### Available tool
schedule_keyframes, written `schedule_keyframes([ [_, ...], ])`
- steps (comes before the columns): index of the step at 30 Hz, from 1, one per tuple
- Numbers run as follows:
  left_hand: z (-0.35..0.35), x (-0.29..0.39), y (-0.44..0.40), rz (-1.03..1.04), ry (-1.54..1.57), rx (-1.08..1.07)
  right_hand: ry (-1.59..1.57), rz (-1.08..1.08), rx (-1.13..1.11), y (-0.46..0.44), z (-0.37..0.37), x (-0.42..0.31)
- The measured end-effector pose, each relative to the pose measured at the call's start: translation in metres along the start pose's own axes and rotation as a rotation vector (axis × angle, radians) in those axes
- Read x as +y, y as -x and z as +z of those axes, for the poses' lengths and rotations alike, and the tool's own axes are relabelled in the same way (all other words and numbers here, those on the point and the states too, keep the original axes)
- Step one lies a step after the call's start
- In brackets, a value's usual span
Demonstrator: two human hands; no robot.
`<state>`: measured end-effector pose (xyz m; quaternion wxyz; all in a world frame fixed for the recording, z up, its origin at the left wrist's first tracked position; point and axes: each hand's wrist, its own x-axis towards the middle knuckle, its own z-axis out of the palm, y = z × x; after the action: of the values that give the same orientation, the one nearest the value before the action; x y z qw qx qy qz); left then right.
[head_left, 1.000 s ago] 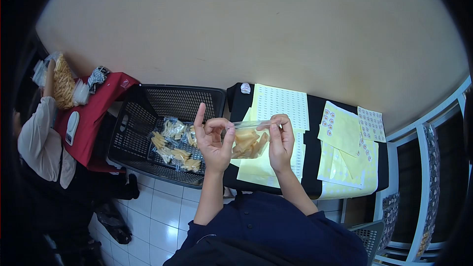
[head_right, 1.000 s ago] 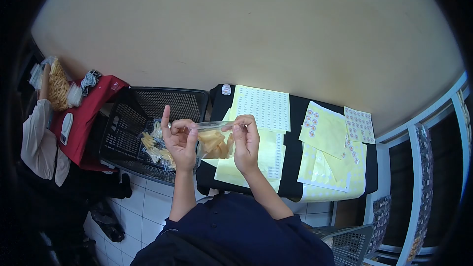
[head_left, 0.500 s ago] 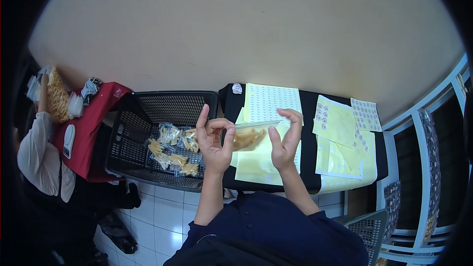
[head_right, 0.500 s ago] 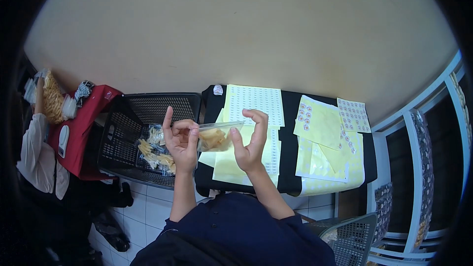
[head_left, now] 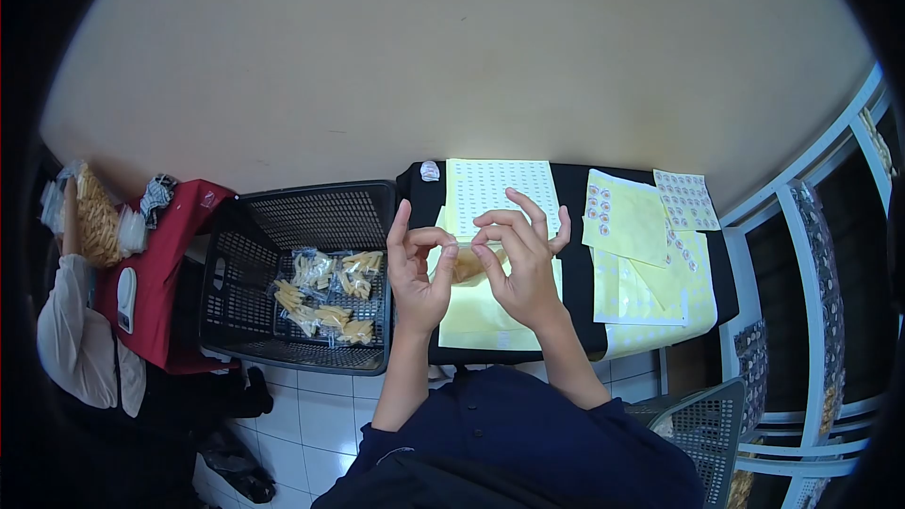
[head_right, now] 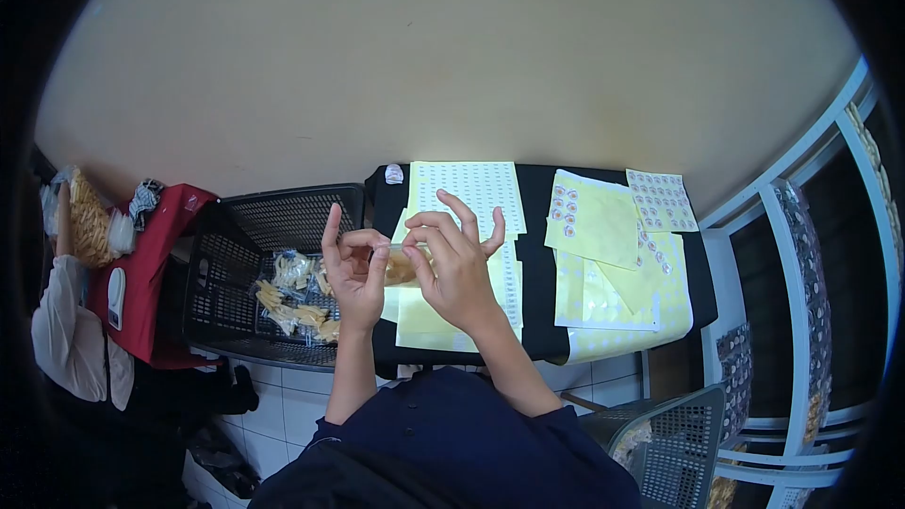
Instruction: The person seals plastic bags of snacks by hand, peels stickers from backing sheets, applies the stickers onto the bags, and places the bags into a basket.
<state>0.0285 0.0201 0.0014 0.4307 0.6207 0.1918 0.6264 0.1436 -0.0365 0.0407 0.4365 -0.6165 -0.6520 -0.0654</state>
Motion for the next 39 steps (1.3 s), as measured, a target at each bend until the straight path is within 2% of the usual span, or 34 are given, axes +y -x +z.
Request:
schedule_keyframes([
  [6,0.007,0.002,-0.004,0.024,-0.024,-0.063,-0.028,0.018,0.031,0.004,0.001,0.009],
  [8,0.01,-0.001,-0.003,-0.052,-0.05,-0.08,-0.049,0.035,0.014,0.006,0.002,0.012],
  [19,0.02,-0.01,0.023,-0.11,-0.134,-0.108,-0.059,0.057,-0.015,0.028,0.008,0.026],
  [22,0.018,-0.015,0.033,-0.139,-0.225,-0.17,-0.056,0.066,-0.04,0.037,0.013,0.029],
  [26,0.021,-0.014,0.035,-0.138,-0.198,-0.119,-0.064,0.081,-0.047,0.044,0.014,0.034],
  [28,0.02,-0.013,0.034,-0.15,-0.246,-0.191,-0.088,0.085,-0.053,0.046,0.014,0.036],
  [39,0.018,-0.014,0.038,-0.17,-0.302,-0.218,-0.037,0.079,-0.106,0.048,0.009,0.033],
])
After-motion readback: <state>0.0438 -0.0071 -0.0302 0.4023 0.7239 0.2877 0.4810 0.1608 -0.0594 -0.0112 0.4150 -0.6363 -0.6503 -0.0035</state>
